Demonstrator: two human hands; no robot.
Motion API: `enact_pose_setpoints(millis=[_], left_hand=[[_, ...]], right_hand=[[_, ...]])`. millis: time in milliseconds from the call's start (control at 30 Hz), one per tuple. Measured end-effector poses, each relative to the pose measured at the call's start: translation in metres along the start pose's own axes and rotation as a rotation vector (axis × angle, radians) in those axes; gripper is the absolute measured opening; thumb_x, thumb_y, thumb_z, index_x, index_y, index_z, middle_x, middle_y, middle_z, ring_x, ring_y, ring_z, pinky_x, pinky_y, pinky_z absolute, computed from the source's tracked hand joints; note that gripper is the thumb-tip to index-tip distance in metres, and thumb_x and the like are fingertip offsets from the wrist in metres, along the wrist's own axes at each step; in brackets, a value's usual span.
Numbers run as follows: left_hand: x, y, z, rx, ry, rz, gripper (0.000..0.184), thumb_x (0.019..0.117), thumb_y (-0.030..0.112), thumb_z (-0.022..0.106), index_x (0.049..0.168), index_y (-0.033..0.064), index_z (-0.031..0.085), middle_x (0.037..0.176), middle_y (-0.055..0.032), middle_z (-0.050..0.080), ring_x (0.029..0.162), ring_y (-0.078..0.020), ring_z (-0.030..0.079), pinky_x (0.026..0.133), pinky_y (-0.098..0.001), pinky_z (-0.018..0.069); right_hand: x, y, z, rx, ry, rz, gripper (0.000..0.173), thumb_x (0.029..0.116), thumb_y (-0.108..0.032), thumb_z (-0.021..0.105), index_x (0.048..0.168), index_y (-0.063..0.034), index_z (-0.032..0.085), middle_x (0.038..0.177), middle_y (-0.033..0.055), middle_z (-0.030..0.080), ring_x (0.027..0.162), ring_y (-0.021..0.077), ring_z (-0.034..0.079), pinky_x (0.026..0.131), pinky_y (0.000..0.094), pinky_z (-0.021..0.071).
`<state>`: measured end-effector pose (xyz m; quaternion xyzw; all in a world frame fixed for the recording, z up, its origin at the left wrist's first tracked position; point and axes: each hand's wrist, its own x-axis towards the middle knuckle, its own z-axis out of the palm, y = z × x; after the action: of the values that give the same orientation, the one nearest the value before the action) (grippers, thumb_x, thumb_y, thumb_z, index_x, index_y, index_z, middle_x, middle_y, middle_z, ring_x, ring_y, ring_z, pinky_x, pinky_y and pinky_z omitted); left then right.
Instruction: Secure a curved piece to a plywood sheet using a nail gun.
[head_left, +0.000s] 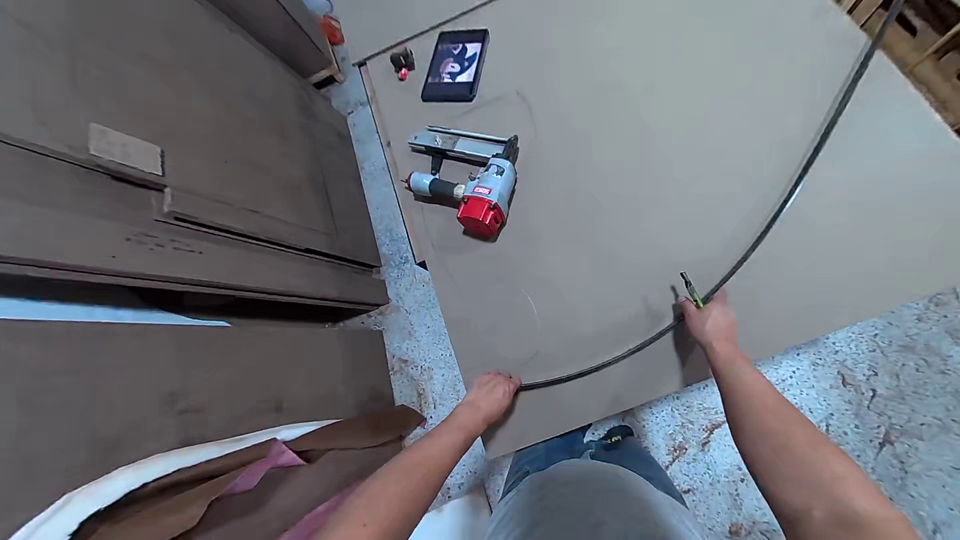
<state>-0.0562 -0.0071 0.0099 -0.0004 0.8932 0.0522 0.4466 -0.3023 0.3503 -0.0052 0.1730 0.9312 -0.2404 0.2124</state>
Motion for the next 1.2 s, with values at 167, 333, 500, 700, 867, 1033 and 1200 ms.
enact_pose_setpoints(millis=[167, 333, 500, 700, 867, 1033, 1200], left_hand=[[0.036, -0.026, -0.047, -0.009, 0.156, 0.01, 0.028, 0.1045, 0.011, 0.051, 0.125, 0.0138, 0.069, 0.124, -0.0148, 0.068, 0.117, -0.0358, 0.065, 0.098, -0.0565, 0.0523], [0.066, -0.037, -0.07, -0.131, 0.436, -0.073, 0.023, 0.1012, 0.024, 0.064, 0.115, 0.0065, 0.072, 0.118, -0.017, 0.069, 0.113, -0.0365, 0.066, 0.095, -0.0552, 0.0544], [0.084, -0.021, -0.086, -0.325, 0.449, -0.372, 0.042, 0.0948, 0.042, 0.073, 0.116, 0.0064, 0.071, 0.12, -0.0179, 0.068, 0.107, -0.0375, 0.069, 0.087, -0.0578, 0.0587], [0.091, 0.003, -0.084, -0.735, 0.557, -0.576, 0.049, 0.0861, 0.025, 0.084, 0.127, 0.0062, 0.065, 0.133, -0.0188, 0.06, 0.106, -0.0352, 0.067, 0.09, -0.0577, 0.0574], [0.096, 0.017, -0.084, -1.013, 0.659, -0.618, 0.036, 0.0921, 0.018, 0.077, 0.125, 0.0064, 0.068, 0.137, -0.0162, 0.057, 0.111, -0.0269, 0.066, 0.096, -0.0489, 0.0572], [0.101, 0.021, -0.088, -1.085, 0.711, -0.59, 0.03, 0.0952, 0.018, 0.075, 0.12, 0.0018, 0.07, 0.135, -0.0188, 0.058, 0.11, -0.0279, 0.065, 0.096, -0.0475, 0.0562], [0.105, 0.011, -0.09, -1.084, 0.706, -0.591, 0.045, 0.0936, 0.02, 0.077, 0.133, 0.0051, 0.062, 0.137, -0.0167, 0.059, 0.11, -0.026, 0.066, 0.097, -0.0459, 0.0564]], right_hand=[[0.024, 0.002, 0.006, -0.058, 0.102, 0.024, 0.09, 0.094, -0.046, 0.064, 0.162, -0.0089, 0.019, 0.105, 0.031, 0.069, 0.096, 0.0507, 0.069, 0.078, 0.0695, 0.0539], [0.054, 0.01, -0.012, 0.008, 0.127, 0.034, 0.093, 0.0929, -0.045, 0.068, 0.162, -0.0064, 0.018, 0.109, 0.0345, 0.067, 0.101, 0.0536, 0.067, 0.083, 0.0716, 0.0512], [0.08, 0.009, -0.026, 0.049, 0.132, 0.032, 0.094, 0.0918, -0.044, 0.071, 0.162, -0.0102, 0.018, 0.11, 0.0316, 0.068, 0.101, 0.0509, 0.068, 0.083, 0.0695, 0.0517], [0.091, 0.02, -0.036, 0.085, 0.147, 0.055, 0.109, 0.0859, -0.054, 0.078, 0.164, -0.0124, 0.014, 0.105, 0.0262, 0.07, 0.093, 0.0454, 0.07, 0.08, 0.0666, 0.0535], [0.094, 0.023, -0.055, -0.108, 0.114, -0.191, 0.091, 0.0953, -0.043, 0.072, 0.164, -0.0112, 0.022, 0.096, 0.0254, 0.07, 0.081, 0.047, 0.068, 0.07, 0.0677, 0.053], [0.076, 0.011, -0.023, -0.314, -0.031, -0.89, 0.017, 0.0967, -0.017, 0.066, 0.11, -0.0133, 0.076, 0.096, 0.0142, 0.073, 0.087, 0.0356, 0.071, 0.073, 0.0578, 0.0549], [0.06, -0.027, 0.028, -0.331, -0.185, -1.277, 0.018, 0.0926, -0.027, 0.069, 0.084, -0.0104, 0.07, 0.087, 0.0097, 0.068, 0.084, 0.0302, 0.068, 0.075, 0.0506, 0.0534]])
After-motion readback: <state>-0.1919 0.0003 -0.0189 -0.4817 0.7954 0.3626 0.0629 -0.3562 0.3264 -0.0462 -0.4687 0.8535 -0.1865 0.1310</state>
